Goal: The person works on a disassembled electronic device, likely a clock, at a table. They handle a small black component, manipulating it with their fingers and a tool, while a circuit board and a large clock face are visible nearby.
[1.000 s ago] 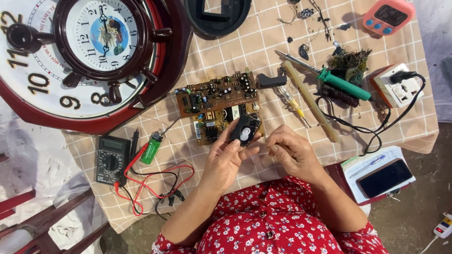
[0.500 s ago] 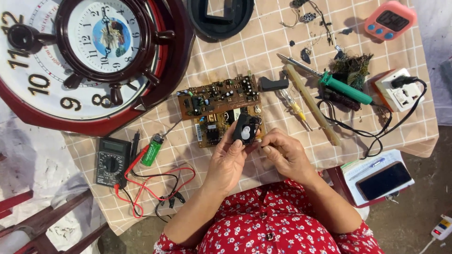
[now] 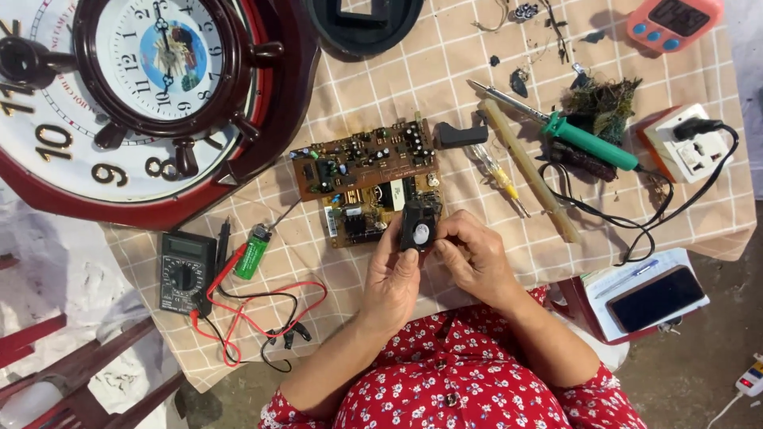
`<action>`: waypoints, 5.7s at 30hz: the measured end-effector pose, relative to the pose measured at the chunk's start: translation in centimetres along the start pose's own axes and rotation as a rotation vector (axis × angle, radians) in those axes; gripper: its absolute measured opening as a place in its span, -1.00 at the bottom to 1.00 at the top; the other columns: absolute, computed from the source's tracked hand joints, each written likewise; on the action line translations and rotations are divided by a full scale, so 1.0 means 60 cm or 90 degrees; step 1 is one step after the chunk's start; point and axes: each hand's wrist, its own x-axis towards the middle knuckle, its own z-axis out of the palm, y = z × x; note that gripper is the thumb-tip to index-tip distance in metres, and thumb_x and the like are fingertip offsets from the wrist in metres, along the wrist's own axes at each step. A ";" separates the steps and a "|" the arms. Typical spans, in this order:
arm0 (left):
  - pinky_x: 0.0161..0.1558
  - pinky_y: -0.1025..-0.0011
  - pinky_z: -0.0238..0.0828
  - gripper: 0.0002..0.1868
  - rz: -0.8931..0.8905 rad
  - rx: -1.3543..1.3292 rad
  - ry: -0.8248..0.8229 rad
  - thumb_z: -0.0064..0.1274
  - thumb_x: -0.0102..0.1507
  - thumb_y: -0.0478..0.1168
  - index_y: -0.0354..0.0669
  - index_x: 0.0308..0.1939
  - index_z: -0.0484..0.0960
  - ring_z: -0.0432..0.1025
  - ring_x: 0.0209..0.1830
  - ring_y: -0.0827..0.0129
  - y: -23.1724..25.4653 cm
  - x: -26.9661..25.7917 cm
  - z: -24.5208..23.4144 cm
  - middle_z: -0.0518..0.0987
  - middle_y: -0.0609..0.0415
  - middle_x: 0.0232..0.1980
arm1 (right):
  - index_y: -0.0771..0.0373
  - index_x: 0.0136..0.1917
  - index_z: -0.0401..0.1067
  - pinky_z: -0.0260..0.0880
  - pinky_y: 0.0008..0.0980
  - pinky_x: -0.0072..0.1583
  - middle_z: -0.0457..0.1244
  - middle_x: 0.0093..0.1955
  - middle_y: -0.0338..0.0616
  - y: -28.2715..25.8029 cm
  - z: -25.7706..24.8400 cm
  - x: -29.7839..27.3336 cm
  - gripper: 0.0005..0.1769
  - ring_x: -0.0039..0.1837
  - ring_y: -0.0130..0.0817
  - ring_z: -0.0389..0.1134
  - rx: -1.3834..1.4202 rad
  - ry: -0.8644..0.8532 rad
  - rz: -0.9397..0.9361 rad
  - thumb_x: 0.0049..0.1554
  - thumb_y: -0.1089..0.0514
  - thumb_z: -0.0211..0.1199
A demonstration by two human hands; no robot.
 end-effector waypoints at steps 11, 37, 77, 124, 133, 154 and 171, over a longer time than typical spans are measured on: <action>0.23 0.23 -0.03 -0.49 0.001 0.019 -0.033 -0.21 0.21 -0.28 -0.22 0.24 0.10 0.14 0.15 0.26 0.000 -0.006 0.015 0.25 -0.14 0.18 | 0.29 -0.29 0.29 0.19 -0.36 -0.34 0.13 -0.41 -0.05 -0.011 -0.014 -0.004 -0.95 -0.41 -0.17 0.17 -0.079 -0.011 0.016 0.01 0.28 0.09; 0.02 0.12 0.32 -0.59 -0.090 -0.195 0.063 -0.15 0.18 -0.30 -0.01 0.12 0.30 0.29 0.05 -0.06 0.042 0.017 -0.020 0.30 -0.31 0.12 | 0.22 -0.17 0.37 0.28 -0.36 -0.18 0.19 -0.29 -0.13 0.041 -0.052 -0.036 -0.88 -0.26 -0.19 0.27 -0.275 -0.022 -0.070 0.00 0.32 0.05; -0.16 0.27 0.47 -0.60 -0.096 -0.141 0.050 -0.20 0.19 -0.30 -0.13 0.13 0.28 0.39 -0.08 -0.01 0.044 0.013 -0.027 0.41 -0.27 0.01 | 0.08 -0.13 0.34 0.26 -0.31 -0.25 0.08 -0.35 -0.17 0.036 -0.030 0.009 -0.81 -0.28 -0.20 0.21 -0.606 -0.065 -0.111 -0.08 0.20 0.11; -0.17 0.20 0.45 -0.54 -0.113 -0.006 0.088 -0.09 0.16 -0.33 -0.31 0.14 0.27 0.35 -0.09 0.18 0.011 0.005 0.001 0.41 -0.21 -0.03 | 0.25 -0.27 0.38 0.29 -0.41 -0.23 0.18 -0.34 -0.12 -0.011 -0.002 -0.016 -0.91 -0.33 -0.22 0.24 -0.323 0.031 -0.219 0.01 0.32 0.06; -0.14 0.22 0.45 -0.56 -0.106 0.035 0.086 -0.08 0.16 -0.33 -0.30 0.12 0.29 0.31 -0.09 0.23 0.008 0.003 -0.007 0.39 -0.18 -0.02 | 0.23 -0.30 0.39 0.26 -0.35 -0.29 0.16 -0.36 -0.10 -0.013 -0.001 -0.015 -0.92 -0.38 -0.20 0.20 -0.423 0.023 -0.281 0.00 0.31 0.10; -0.15 0.24 0.44 -0.54 -0.127 0.087 0.066 -0.06 0.15 -0.29 -0.30 0.13 0.29 0.34 -0.11 0.28 0.006 0.002 -0.015 0.41 -0.20 -0.02 | 0.26 -0.34 0.38 0.21 -0.40 -0.34 0.11 -0.41 -0.12 -0.044 -0.004 0.006 -0.87 -0.40 -0.24 0.19 -0.491 -0.050 -0.315 0.00 0.37 0.06; -0.23 0.25 0.47 -0.56 -0.152 0.000 0.083 -0.09 0.16 -0.33 -0.31 0.13 0.29 0.44 -0.27 0.25 0.010 0.000 -0.009 0.47 -0.17 -0.17 | 0.15 -0.30 0.39 0.18 -0.42 -0.30 0.07 -0.43 -0.20 -0.028 -0.013 -0.007 -0.92 -0.40 -0.28 0.14 -0.497 -0.040 -0.291 0.02 0.21 0.11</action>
